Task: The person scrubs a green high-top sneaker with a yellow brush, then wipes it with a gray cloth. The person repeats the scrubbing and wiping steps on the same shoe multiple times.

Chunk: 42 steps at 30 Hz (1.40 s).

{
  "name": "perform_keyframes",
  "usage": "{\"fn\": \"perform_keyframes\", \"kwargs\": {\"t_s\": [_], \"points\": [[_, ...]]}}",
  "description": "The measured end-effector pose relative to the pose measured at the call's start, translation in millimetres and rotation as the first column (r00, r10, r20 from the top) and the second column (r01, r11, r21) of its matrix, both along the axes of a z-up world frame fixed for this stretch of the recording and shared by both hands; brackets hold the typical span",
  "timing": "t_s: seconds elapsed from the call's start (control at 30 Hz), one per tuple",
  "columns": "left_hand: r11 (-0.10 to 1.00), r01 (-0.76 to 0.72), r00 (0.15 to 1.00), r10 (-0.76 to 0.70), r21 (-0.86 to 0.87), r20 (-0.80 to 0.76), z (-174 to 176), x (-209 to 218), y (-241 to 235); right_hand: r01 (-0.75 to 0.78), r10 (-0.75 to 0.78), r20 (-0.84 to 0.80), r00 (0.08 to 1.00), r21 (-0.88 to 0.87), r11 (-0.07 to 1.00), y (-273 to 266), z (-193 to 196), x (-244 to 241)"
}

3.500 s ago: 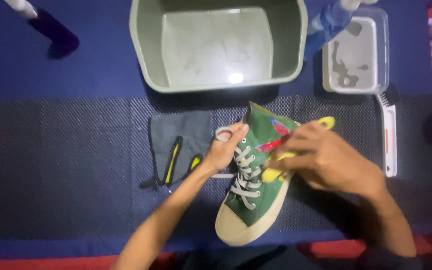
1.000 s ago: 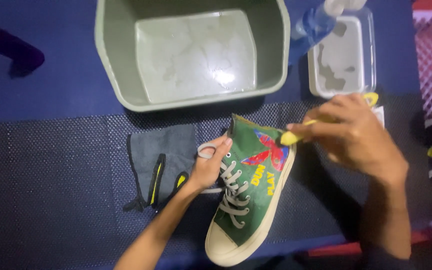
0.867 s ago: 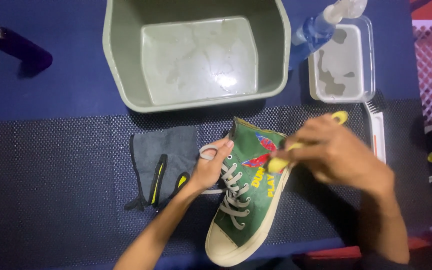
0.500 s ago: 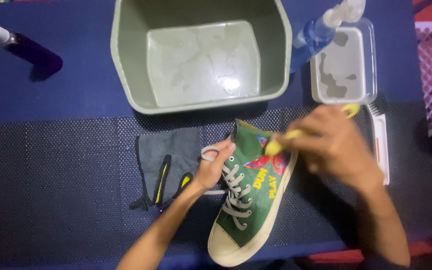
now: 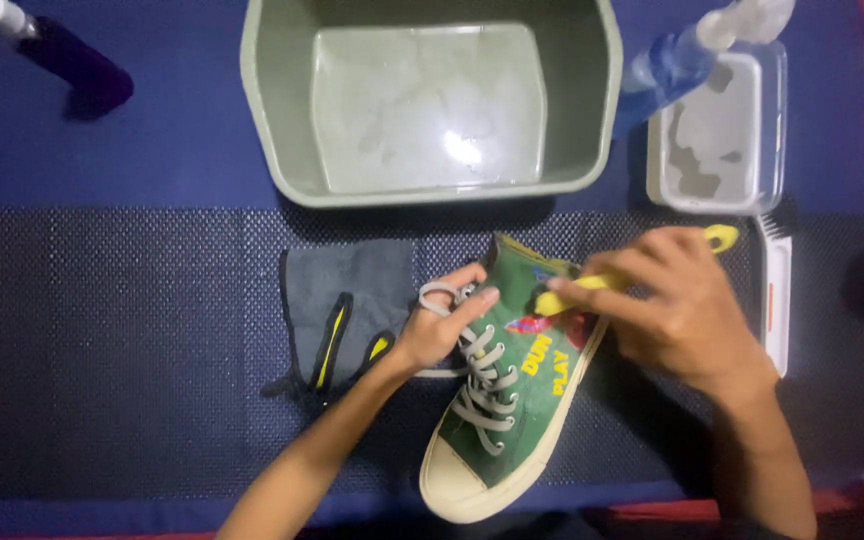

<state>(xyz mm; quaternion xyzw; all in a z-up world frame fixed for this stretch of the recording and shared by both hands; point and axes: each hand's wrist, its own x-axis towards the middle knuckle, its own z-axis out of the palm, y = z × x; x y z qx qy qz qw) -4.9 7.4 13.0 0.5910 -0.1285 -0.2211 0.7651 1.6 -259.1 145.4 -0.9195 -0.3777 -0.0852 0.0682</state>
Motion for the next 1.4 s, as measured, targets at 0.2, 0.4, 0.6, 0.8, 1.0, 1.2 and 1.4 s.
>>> {"fn": "perform_keyframes", "kwargs": {"t_s": [0.2,0.4,0.6,0.8,1.0,1.2,1.4], "points": [[0.999,0.038,0.993,-0.042,-0.033,-0.114,8.5,10.6,-1.3,0.068,-0.065,0.037,0.997,-0.06,0.996,-10.9,9.5,5.8],[0.998,0.045,0.986,-0.05,-0.038,-0.158,5.4,7.3,-0.3,0.009,-0.009,0.044,0.999,-0.002,1.0,4.9,15.2,1.6],[0.996,0.039,0.989,-0.05,-0.081,-0.139,7.4,8.7,1.3,-0.076,0.076,-0.02,0.997,-0.005,0.997,9.9,6.7,2.5],[0.983,-0.003,0.961,0.053,0.183,-0.272,-12.7,6.7,-0.3,-0.099,0.101,0.082,0.991,-0.03,0.995,15.8,7.8,2.7],[0.993,0.046,0.982,-0.064,-0.104,-0.177,9.8,11.9,3.3,-0.107,0.106,0.039,0.994,0.023,0.994,23.6,7.4,5.8],[0.994,0.045,0.995,-0.053,-0.098,-0.082,9.4,5.6,1.4,-0.025,0.023,0.091,0.996,0.02,0.999,13.4,-0.6,-7.0],[1.0,-0.018,0.999,0.019,-0.021,0.03,2.9,5.9,0.6,0.045,-0.046,0.055,0.997,0.031,0.999,4.1,2.4,-6.3]]}}
